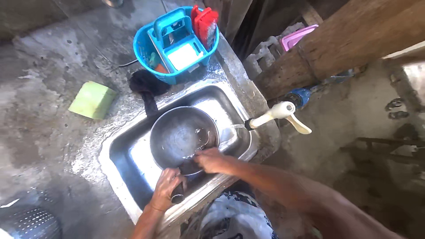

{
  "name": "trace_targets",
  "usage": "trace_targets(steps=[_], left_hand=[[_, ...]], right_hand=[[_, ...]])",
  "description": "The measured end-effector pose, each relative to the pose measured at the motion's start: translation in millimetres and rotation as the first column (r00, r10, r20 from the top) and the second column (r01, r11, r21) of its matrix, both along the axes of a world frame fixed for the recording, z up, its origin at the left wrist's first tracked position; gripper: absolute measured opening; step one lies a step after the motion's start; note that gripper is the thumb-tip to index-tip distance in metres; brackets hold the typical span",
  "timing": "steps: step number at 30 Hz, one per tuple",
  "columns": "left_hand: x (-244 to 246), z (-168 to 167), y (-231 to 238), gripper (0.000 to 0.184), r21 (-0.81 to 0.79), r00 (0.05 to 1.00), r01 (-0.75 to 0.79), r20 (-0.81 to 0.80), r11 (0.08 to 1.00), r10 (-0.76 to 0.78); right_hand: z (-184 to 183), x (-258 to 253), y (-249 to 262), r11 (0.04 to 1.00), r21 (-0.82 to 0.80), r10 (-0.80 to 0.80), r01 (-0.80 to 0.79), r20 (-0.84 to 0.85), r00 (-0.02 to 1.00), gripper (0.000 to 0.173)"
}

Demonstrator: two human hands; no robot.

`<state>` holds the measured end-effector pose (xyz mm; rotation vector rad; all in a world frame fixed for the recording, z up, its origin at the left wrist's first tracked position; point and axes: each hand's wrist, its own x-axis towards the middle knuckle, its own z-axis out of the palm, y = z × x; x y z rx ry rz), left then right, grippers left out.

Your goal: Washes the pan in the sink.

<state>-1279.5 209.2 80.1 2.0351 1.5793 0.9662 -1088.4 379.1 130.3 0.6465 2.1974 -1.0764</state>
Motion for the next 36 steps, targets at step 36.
trace_targets(steps=[36], left_hand=[[-18,-11,6,0.018,-0.139,0.982,0.148,-0.093,0.979,-0.162]], right_hand=[[-36,-46,-2,0.999,-0.036,0.032,-0.041,-0.209,0.977,0.032]])
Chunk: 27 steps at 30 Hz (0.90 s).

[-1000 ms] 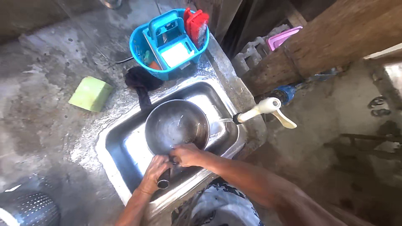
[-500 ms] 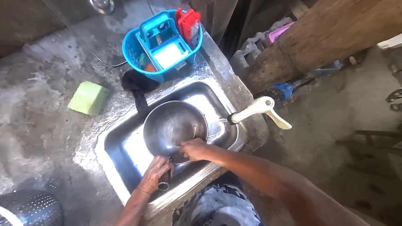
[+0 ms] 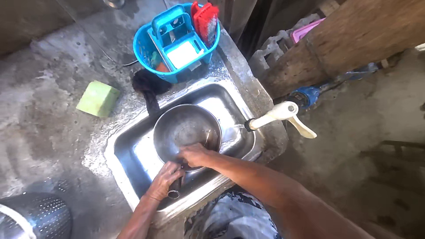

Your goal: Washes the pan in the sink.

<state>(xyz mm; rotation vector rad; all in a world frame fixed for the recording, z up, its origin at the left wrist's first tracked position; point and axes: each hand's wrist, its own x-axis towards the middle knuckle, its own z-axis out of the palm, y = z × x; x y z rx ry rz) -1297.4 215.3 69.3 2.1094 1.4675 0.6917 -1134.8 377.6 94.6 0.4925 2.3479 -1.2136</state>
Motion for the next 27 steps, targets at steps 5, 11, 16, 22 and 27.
trace_targets(steps=[5,11,16,22,27], left_hand=[[-1,-3,3,0.018,0.002,1.0,0.009,0.012,1.0,-0.009],[-1,-2,4,0.018,-0.006,1.0,0.019,0.0,1.0,-0.019],[-2,1,4,0.02,-0.035,1.0,0.022,0.007,0.999,-0.021],[-3,-1,5,0.02,-0.021,1.0,0.018,-0.001,1.0,-0.018],[-3,-1,8,0.018,0.006,1.0,0.019,-0.017,1.0,-0.019]], right_hand=[[-2,1,10,0.998,-0.013,0.069,-0.069,0.022,0.997,0.028],[12,12,7,0.999,-0.005,0.052,-0.052,0.087,0.995,0.027],[-3,-12,-9,0.994,0.047,-0.098,0.098,-0.001,0.995,0.032],[6,6,-9,0.995,0.075,-0.073,0.069,0.055,0.996,0.031],[13,15,1,0.995,0.101,-0.02,0.008,0.121,0.992,0.033]])
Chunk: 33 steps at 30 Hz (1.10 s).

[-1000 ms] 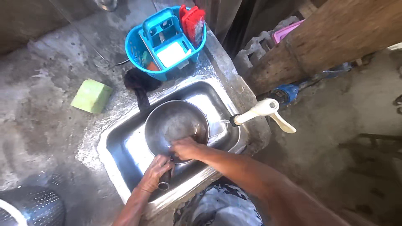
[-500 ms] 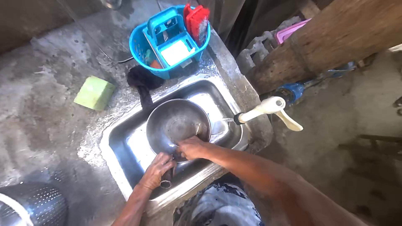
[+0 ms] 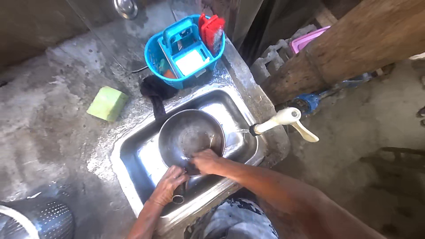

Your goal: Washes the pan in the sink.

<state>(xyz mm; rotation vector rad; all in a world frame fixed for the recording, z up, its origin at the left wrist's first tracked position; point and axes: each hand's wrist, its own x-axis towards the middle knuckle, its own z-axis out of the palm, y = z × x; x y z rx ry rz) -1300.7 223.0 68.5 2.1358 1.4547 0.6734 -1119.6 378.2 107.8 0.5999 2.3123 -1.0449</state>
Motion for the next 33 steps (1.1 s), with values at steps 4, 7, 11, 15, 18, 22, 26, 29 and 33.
trace_targets(steps=[4,7,11,15,18,22,26,29,33], left_hand=[[-2,-3,-1,0.019,0.008,1.0,0.01,0.011,1.0,-0.01],[-3,-2,-5,0.019,-0.006,1.0,0.017,0.006,1.0,-0.017],[-2,-1,-2,0.019,-0.001,1.0,0.016,-0.001,1.0,-0.016],[-1,1,-1,0.018,-0.023,1.0,0.016,-0.007,1.0,-0.016],[-1,3,-2,0.019,-0.02,1.0,0.019,-0.005,1.0,-0.019],[-7,17,-5,0.042,-0.074,0.999,0.017,-0.025,0.997,-0.019],[-12,26,-15,0.052,0.011,0.997,-0.062,-0.049,0.998,0.063],[-1,22,-17,0.037,0.102,0.989,-0.121,-0.077,0.987,0.129],[1,20,-18,0.033,0.105,0.989,-0.109,-0.087,0.988,0.119]], right_hand=[[-10,-12,-4,0.999,0.019,-0.026,0.027,-0.055,0.998,0.032],[-14,-23,-10,0.999,-0.005,-0.047,0.047,-0.065,0.997,0.033],[1,5,5,1.0,-0.019,0.007,-0.006,0.064,0.998,0.029],[-17,-25,-14,0.989,0.012,-0.147,0.149,-0.113,0.983,0.033],[-1,-3,-2,0.997,-0.022,-0.068,0.068,0.008,0.998,0.03],[7,22,18,0.999,0.039,0.005,-0.01,0.105,0.994,0.031],[-2,24,11,0.994,0.069,-0.088,0.084,0.055,0.995,0.035],[4,10,-14,0.983,-0.083,-0.165,0.163,-0.02,0.986,0.031],[8,1,-25,0.978,-0.138,-0.163,0.155,-0.049,0.985,0.03]])
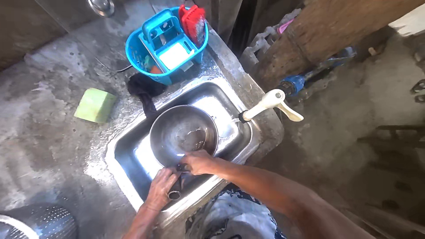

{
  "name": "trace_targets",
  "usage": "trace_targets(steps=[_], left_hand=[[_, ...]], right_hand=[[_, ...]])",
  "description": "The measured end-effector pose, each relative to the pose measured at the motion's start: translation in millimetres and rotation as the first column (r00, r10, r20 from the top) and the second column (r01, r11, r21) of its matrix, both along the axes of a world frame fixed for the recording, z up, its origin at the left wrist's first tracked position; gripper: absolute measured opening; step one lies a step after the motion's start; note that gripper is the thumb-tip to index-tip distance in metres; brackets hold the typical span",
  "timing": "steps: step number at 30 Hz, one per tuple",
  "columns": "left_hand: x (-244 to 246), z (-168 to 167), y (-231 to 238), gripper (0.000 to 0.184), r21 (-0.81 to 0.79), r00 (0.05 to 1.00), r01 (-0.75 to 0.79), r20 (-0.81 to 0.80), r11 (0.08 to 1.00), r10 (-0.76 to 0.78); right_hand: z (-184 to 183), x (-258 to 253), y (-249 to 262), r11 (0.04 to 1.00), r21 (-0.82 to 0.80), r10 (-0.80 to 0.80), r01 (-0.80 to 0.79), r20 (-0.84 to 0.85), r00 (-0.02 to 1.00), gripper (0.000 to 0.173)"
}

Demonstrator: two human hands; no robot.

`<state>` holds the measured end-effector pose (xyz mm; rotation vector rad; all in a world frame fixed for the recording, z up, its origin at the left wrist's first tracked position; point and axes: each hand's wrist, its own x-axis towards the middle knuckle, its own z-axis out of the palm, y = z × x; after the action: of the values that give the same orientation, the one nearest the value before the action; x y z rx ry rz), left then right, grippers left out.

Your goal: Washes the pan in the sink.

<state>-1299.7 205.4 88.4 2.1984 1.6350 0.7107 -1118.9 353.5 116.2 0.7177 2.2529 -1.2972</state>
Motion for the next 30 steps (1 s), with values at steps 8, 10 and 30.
trace_targets(steps=[8,10,30], left_hand=[[14,-2,10,0.03,0.064,0.993,0.112,0.022,0.992,-0.114],[16,-4,8,0.031,0.051,0.989,0.139,0.032,0.989,-0.141],[70,48,40,0.031,-0.094,0.933,0.26,-0.232,0.961,-0.275]], right_hand=[[11,9,1,0.998,0.053,-0.027,0.022,0.105,0.994,0.028],[23,17,-7,0.999,0.038,0.0,-0.005,0.114,0.993,0.027],[32,66,35,0.971,0.212,0.024,-0.115,0.391,0.92,0.037]])
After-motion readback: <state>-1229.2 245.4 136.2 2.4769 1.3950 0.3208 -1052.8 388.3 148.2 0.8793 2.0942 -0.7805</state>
